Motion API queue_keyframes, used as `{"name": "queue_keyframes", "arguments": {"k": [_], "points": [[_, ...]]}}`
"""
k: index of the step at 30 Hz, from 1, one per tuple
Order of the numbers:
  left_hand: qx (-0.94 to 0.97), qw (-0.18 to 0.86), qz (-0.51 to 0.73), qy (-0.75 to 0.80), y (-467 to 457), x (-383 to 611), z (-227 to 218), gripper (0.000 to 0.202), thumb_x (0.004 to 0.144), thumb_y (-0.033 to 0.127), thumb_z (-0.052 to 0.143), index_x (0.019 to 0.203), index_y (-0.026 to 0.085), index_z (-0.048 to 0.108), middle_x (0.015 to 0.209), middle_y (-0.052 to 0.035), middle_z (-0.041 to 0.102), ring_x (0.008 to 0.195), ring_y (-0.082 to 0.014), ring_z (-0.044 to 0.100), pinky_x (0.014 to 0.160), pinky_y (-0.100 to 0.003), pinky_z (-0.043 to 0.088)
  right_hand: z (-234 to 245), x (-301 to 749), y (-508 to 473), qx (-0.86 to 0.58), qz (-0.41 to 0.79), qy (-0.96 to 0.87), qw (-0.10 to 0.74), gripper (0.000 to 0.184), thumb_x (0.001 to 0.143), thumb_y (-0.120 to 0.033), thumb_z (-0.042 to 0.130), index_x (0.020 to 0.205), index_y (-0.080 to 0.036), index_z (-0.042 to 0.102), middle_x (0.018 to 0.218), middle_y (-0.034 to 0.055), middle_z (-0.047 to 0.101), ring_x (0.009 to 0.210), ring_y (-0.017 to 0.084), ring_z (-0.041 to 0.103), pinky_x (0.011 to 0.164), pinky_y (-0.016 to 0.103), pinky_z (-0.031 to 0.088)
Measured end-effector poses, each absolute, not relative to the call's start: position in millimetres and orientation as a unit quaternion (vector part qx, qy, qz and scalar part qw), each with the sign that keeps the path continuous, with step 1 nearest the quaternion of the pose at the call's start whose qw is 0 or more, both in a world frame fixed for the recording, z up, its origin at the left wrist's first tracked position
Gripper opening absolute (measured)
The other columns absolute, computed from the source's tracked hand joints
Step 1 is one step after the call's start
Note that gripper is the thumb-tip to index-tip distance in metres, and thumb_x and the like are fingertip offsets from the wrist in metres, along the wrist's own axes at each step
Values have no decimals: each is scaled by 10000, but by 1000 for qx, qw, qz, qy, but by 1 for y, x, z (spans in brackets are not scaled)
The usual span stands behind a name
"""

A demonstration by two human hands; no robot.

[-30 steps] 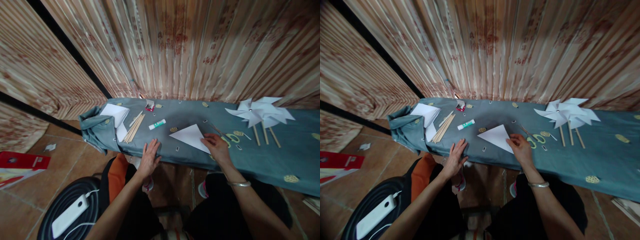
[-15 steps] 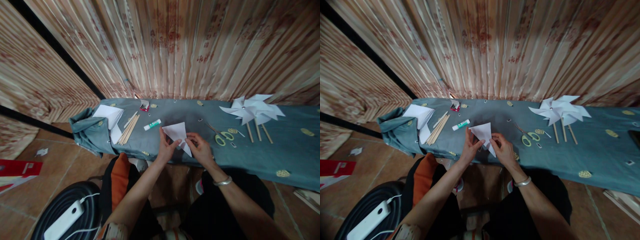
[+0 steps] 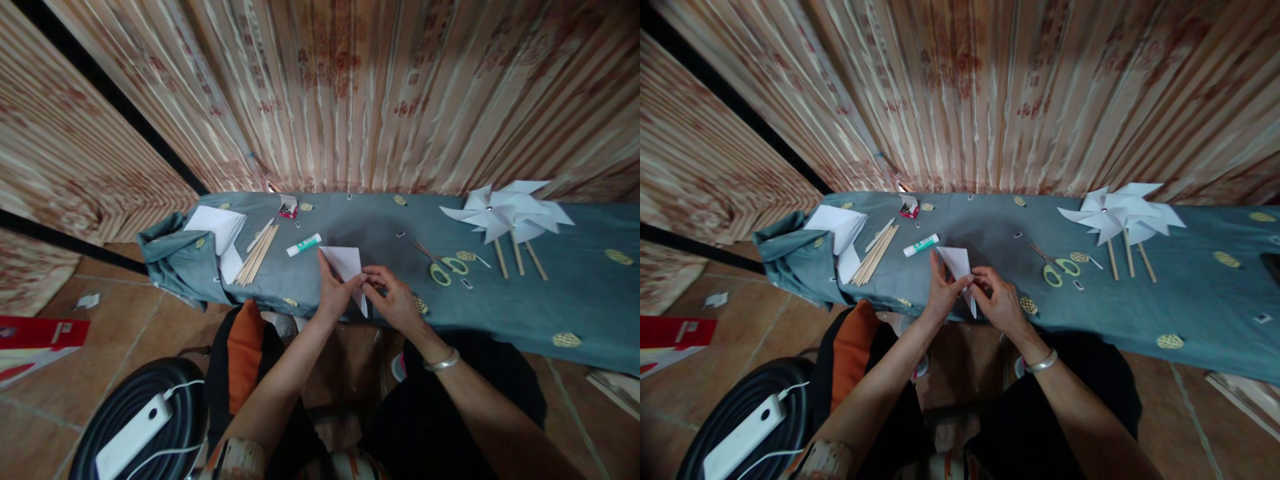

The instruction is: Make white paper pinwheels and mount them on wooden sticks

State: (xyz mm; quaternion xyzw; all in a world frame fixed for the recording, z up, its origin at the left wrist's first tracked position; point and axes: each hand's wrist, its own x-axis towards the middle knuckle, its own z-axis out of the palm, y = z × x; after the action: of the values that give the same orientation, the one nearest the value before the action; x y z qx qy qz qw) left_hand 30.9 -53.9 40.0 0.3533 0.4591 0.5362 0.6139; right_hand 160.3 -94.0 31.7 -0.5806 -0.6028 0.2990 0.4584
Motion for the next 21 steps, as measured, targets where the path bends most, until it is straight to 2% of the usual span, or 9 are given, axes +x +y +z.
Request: {"name": "queue_keyframes", "arguments": {"k": [3, 6, 12, 14, 16, 17, 19, 21], "points": [[348, 605, 537, 474, -54, 30, 37, 1301, 537, 167, 886, 1564, 182, 88, 1634, -187, 200, 1480, -279, 305, 1159, -372, 358, 29, 160, -94, -579, 313, -599, 456, 262, 853, -336, 610, 1098, -241, 615, 885, 38, 773, 824, 215, 746, 760, 343, 582], [339, 613, 529, 478, -55, 28, 38, 1300, 553, 167, 891, 1564, 177, 73, 1627, -199, 215, 1495, -268, 276, 1153, -355, 363, 28, 160, -94, -576, 323, -598, 454, 276, 855, -360, 623, 1100, -233, 614, 885, 41, 772, 809, 209, 742, 751, 338, 580], [353, 616, 526, 468, -57, 24, 41, 1156, 685, 163, 792, 1576, 220, 58, 1604, -147, 313, 1402, -259, 441, 1094, -333, 442, 28, 163, -94, -580, 315, -597, 456, 352, 868, -397, 632, 1164, -209, 600, 895, 60, 764, 814, 210, 730, 781, 348, 578], [366, 616, 529, 455, -57, 22, 38, 1112, 705, 138, 735, 1578, 234, 53, 1609, -121, 312, 1389, -244, 456, 1102, -327, 433, 27, 165, -94, -595, 297, -594, 453, 446, 871, -392, 629, 1267, -198, 557, 945, 77, 761, 805, 213, 725, 782, 361, 583], [371, 622, 525, 447, -57, 20, 33, 1086, 705, 115, 683, 1578, 244, 50, 1607, -100, 319, 1391, -240, 451, 1109, -334, 425, 25, 167, -94, -610, 261, -602, 444, 575, 885, -369, 609, 1408, -189, 452, 1068, 114, 741, 819, 221, 721, 781, 383, 591], [372, 625, 523, 444, -57, 19, 31, 1079, 701, 106, 659, 1579, 242, 47, 1607, -95, 320, 1393, -241, 446, 1113, -340, 421, 24, 169, -94, -616, 233, -614, 435, 632, 894, -354, 595, 1467, -189, 385, 1168, 140, 709, 880, 235, 718, 804, 402, 590], [379, 629, 517, 440, -57, 15, 28, 1091, 690, 95, 627, 1581, 239, 14, 1605, -94, 321, 1386, -245, 451, 1123, -359, 412, 23, 172, -94, -622, 157, -650, 407, 674, 920, -309, 552, 1531, -195, 293, 1388, 187, 572, 1130, 285, 651, 922, 460, 555], [404, 624, 507, 436, -57, 10, 27, 1128, 687, 97, 621, 1578, 259, -51, 1609, -92, 307, 1378, -254, 458, 1127, -386, 411, 21, 176, -95, -623, 71, -691, 360, 616, 944, -237, 496, 1532, -218, 315, 1545, 194, 385, 1379, 336, 451, 1048, 531, 461]]}}
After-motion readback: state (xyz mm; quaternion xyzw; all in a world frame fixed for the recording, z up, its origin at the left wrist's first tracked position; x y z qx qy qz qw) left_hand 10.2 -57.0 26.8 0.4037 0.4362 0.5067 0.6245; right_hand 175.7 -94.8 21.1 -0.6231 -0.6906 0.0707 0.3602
